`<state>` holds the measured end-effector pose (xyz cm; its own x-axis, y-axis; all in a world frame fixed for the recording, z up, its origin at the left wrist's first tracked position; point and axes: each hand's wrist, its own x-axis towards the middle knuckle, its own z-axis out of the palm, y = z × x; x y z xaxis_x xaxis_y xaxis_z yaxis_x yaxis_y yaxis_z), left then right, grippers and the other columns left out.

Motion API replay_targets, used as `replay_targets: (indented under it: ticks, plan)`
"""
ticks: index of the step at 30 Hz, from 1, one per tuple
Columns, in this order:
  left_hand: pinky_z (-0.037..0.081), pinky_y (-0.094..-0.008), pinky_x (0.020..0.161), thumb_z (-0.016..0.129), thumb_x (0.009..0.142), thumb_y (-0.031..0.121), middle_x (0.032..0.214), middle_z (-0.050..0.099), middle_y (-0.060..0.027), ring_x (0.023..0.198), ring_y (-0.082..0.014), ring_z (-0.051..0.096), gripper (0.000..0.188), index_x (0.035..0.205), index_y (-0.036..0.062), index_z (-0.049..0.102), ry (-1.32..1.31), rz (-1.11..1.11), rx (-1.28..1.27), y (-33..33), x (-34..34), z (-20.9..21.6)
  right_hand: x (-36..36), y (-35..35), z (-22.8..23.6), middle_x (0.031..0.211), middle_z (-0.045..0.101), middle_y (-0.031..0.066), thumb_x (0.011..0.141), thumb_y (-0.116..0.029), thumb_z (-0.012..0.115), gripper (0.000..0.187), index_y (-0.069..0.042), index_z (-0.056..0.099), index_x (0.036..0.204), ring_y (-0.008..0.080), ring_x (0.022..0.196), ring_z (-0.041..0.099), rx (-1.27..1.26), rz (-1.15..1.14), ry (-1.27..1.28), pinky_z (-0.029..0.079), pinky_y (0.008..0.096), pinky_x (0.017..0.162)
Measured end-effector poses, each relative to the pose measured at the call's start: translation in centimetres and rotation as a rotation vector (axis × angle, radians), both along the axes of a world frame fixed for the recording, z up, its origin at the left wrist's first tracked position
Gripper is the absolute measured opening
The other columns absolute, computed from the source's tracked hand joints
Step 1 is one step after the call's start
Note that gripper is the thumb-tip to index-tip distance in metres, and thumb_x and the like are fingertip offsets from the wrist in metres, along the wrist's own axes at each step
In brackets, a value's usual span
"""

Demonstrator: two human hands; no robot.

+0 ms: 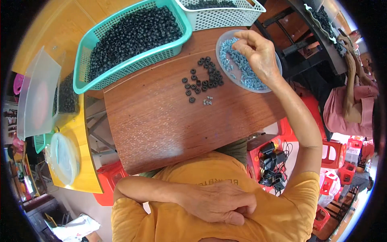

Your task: The person repeatedly picks small black plastic rings and silver metal screws from containers on a wooden table. They insert each screw into a ring and place the assembled unit on the table, continuing this one-at-a-time assembly throughout the clip.

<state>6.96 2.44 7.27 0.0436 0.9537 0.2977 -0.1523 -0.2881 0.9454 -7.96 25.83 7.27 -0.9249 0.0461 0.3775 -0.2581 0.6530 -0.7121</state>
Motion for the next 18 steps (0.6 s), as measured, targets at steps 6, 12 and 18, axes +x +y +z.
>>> replay_targets:
  ticks: [6, 12, 18]
  plan:
    - [0.043, -0.0390, 0.066, 0.042, 0.089, 0.052, 0.082, 0.054, -0.0098, 0.075, -0.0296, 0.053, 0.049, 0.103, 0.0052, 0.049, 0.128, -0.021, -0.050, -0.3, -0.2, 0.0, 2.5, -1.2, -3.0, 0.077, 0.065, 0.0089, 0.082, -0.006, 0.060, 0.022, 0.004, 0.060, 0.101, 0.0115, 0.071, 0.059, -0.087, 0.046, -0.030, 0.047, 0.0258, 0.063]
    - [0.042, -0.0424, 0.065, 0.039, 0.088, 0.056, 0.079, 0.054, -0.0126, 0.075, -0.0326, 0.055, 0.053, 0.101, 0.0053, 0.046, 0.017, 0.174, 0.295, 1.6, 1.1, 0.4, 3.1, -1.6, -3.9, 0.076, 0.065, 0.0092, 0.081, -0.003, 0.060, 0.019, 0.003, 0.061, 0.099, 0.0142, 0.071, 0.061, -0.166, 0.033, -0.106, 0.048, 0.0262, 0.064]
    - [0.043, -0.0401, 0.067, 0.044, 0.087, 0.054, 0.081, 0.055, -0.0100, 0.077, -0.0300, 0.055, 0.053, 0.111, 0.0060, 0.049, 0.121, -0.019, 0.034, -1.3, -1.9, 0.2, 4.4, -2.0, -4.0, 0.083, 0.064, 0.0109, 0.081, -0.001, 0.060, 0.017, 0.003, 0.061, 0.098, 0.0153, 0.075, 0.061, -0.214, 0.042, -0.116, 0.047, 0.0256, 0.065]
